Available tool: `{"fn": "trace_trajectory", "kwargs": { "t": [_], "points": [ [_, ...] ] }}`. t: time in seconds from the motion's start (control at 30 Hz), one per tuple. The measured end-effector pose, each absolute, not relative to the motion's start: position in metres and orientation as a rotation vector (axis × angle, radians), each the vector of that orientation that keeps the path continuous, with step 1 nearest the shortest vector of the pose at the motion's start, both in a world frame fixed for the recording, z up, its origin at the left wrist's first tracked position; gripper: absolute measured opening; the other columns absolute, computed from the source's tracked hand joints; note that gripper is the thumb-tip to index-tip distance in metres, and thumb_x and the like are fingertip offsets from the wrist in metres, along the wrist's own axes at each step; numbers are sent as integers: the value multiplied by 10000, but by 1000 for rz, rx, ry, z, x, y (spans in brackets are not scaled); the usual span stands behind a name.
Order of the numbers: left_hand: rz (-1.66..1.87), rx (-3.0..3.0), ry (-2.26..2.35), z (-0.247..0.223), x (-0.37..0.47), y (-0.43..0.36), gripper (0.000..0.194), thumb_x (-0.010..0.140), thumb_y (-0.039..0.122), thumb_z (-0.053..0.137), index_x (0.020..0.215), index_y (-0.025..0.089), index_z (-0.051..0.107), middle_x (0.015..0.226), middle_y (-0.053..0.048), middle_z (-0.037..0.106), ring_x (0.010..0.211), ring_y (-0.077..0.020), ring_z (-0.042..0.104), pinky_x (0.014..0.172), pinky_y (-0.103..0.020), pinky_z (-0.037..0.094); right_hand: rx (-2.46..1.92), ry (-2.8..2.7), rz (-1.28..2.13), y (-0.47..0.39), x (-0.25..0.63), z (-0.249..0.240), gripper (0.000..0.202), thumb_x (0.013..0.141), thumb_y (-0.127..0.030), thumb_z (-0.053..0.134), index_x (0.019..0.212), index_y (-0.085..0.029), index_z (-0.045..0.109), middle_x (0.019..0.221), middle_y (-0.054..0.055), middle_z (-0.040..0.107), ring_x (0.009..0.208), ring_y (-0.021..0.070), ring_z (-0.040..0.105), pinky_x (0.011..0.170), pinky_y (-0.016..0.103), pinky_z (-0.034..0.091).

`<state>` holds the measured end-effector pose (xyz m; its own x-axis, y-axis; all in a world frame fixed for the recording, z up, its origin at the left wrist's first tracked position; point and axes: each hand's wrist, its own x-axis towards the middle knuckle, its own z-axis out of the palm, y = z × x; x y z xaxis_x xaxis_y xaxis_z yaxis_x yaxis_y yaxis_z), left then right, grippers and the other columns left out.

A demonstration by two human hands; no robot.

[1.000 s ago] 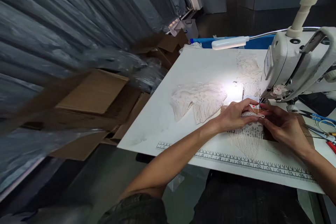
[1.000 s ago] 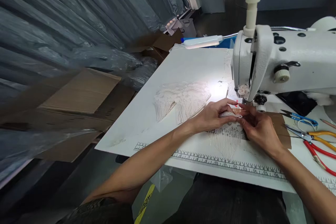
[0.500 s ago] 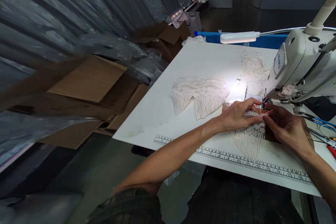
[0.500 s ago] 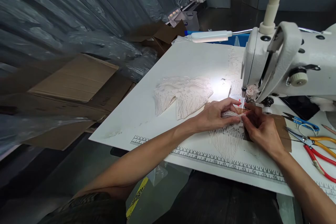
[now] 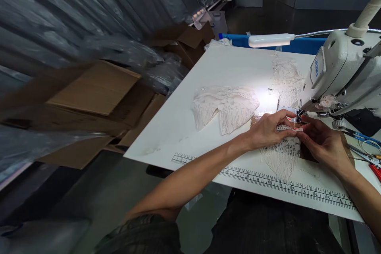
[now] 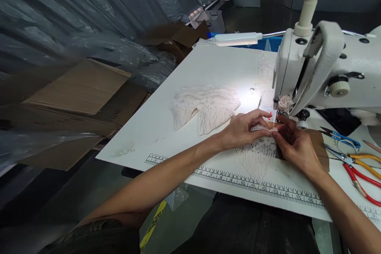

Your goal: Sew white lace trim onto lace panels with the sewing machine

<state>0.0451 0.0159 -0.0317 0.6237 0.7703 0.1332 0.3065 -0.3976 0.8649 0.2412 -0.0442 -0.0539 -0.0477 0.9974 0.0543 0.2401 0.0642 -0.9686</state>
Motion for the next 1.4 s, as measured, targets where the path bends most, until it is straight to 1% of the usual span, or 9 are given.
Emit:
{"fn": "trace_trajectory", "kwargs": {
  "t": [0.23,0.5,0.73,0.9,1.03,1.13,1.23,1.33,1.4],
  "points": [
    [660,1987,871,-31,45,14,456,847,290,782,1238,187,571,1039,-37,771,903,-159,728,783,-295,576,-1325,-1384,1062,-44,239,-52,536,827,-595,714,1214,-234,628,907,53,707,824,207,686,729,346,603],
    [705,1991,872,-33,46,13,435,834,279,792,1209,187,594,1006,-40,775,892,-160,731,789,-297,591,-1315,-1359,1068,-43,239,-53,508,812,-578,730,1165,-222,642,897,57,699,836,205,689,767,354,613],
    [780,1899,858,-35,48,11,432,842,311,770,1204,160,591,993,-63,760,916,-174,732,855,-356,606,-1333,-1326,1104,-43,233,-45,601,734,-631,776,1140,-217,621,854,58,696,821,221,698,767,374,617],
    [758,1875,866,-36,50,13,324,866,235,714,1157,144,607,953,-52,765,913,-157,731,875,-343,596,-1393,-1397,1006,-41,233,-44,600,774,-641,710,1163,-196,609,858,75,707,788,238,707,724,395,620],
    [730,1924,927,-35,51,22,276,863,223,711,1113,144,625,916,-38,774,894,-155,732,875,-343,586,-1485,-1663,747,-43,246,-40,389,897,-485,604,1133,-180,657,889,105,734,764,254,718,694,424,620],
    [737,2014,975,-39,52,30,250,866,216,719,1089,148,629,887,-27,777,856,-150,730,874,-350,571,-1344,-2015,484,-51,256,-40,260,957,-312,542,1129,-209,707,1112,127,725,962,269,716,852,460,605],
    [739,2177,1012,-45,52,34,221,885,214,714,1076,152,623,872,-14,770,857,-150,718,929,-383,532,-1161,-2283,308,-62,259,-47,315,975,-190,495,1214,-246,693,1243,98,695,1184,284,636,973,515,549],
    [749,2487,1038,-48,55,34,189,922,229,673,1081,146,614,991,-60,748,923,-189,681,883,-396,514,-1163,-2403,206,-69,257,-52,375,975,-140,477,1284,-251,658,1236,93,703,1240,307,594,951,561,538],
    [754,2735,1008,-48,57,34,139,971,228,587,1070,134,613,1090,-110,710,950,-212,646,812,-376,505,-1188,-2434,174,-70,255,-53,370,974,-137,476,1281,-230,661,1244,108,698,1229,315,599,908,539,554]
  ]
}}
